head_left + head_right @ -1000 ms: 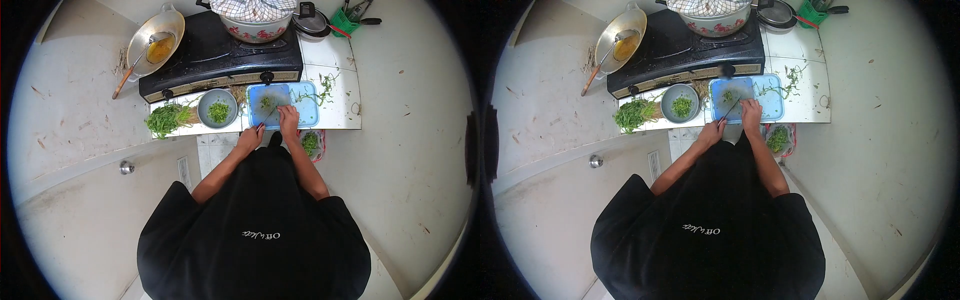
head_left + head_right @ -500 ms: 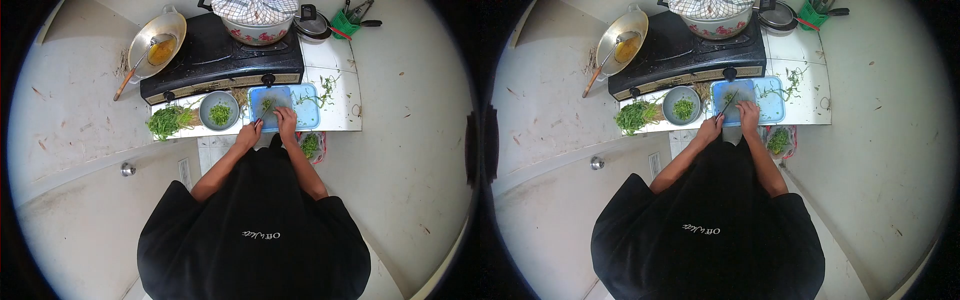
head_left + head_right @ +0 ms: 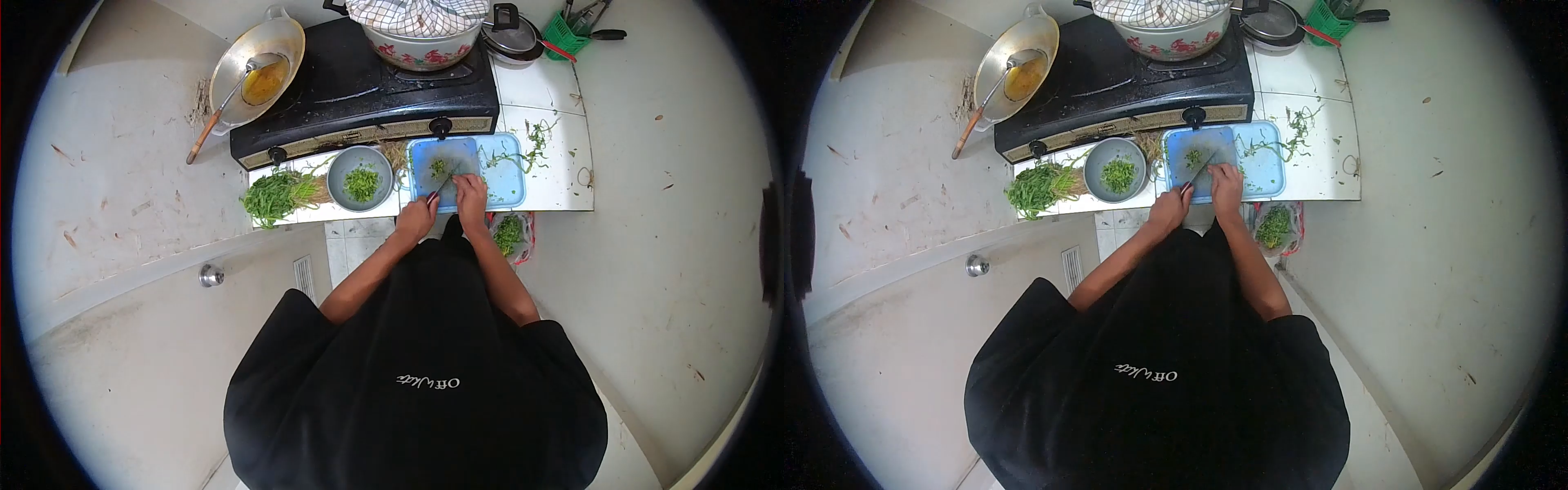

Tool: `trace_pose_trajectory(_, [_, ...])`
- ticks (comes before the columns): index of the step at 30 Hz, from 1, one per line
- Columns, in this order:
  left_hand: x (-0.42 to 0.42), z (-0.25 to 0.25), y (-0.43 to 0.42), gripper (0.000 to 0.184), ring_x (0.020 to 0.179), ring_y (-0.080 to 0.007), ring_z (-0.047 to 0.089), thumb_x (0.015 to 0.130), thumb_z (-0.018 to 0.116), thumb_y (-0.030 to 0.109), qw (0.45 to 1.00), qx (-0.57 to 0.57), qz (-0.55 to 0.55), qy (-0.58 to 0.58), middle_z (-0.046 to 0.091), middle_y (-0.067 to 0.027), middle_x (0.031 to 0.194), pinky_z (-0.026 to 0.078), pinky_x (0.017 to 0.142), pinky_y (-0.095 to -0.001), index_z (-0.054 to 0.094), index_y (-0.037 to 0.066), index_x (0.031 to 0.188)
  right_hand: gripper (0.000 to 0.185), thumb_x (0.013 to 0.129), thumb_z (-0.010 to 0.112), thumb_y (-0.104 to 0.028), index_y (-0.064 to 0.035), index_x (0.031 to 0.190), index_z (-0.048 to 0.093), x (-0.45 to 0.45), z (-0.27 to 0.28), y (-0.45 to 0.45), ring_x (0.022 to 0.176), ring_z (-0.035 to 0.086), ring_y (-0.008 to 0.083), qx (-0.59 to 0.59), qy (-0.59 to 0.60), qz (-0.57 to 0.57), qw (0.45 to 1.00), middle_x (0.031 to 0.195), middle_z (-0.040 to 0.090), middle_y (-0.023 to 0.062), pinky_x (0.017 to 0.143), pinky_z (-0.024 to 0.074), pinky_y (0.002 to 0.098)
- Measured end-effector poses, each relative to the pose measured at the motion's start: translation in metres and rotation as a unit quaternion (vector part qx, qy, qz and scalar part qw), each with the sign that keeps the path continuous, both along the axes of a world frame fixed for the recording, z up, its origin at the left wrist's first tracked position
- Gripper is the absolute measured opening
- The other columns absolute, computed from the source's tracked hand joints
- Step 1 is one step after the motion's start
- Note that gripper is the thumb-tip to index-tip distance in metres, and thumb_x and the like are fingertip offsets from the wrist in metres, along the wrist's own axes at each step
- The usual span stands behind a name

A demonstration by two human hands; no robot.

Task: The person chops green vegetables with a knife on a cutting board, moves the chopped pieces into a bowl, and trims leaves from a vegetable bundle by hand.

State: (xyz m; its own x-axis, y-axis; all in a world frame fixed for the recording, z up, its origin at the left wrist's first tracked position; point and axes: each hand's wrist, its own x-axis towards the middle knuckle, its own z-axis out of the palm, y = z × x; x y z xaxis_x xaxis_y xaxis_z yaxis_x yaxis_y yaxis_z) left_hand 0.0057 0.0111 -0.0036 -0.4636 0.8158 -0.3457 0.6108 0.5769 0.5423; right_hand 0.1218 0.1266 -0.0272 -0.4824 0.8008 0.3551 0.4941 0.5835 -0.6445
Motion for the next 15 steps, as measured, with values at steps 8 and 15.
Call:
trace_pose_trajectory(8, [-0.003,-0.006,-0.017,0.054,0.076,-0.0492,0.066,0.1,0.046,0.045,0.999,0.011,0.025,-0.017,0.065,-0.0314,0.076,0.053,0.068,-0.0553,0.063,-0.006,0.09,0.028,0.079,0.059,0.007,-0.0029,0.103,0.071,0.007,-0.003,-0.002,0.088,0.06,0.0315,-0.019,0.019,0.003,1.0,0.093,0.064,0.0134,0.081,0.0482,0.0391])
trace_pose_trajectory(15, [0.002,-0.002,-0.025,0.054,0.074,-0.0492,0.066,0.1,0.047,0.045,0.999,0.017,-0.002,-0.035,0.065,-0.0304,0.073,0.054,0.067,-0.0554,0.063,-0.005,0.088,0.024,0.08,0.059,0.004,-0.0034,0.099,0.072,0.007,0.0,-0.002,0.088,0.06,0.0325,-0.024,0.032,0.006,0.999,0.092,0.063,0.0128,0.079,0.0474,0.0405])
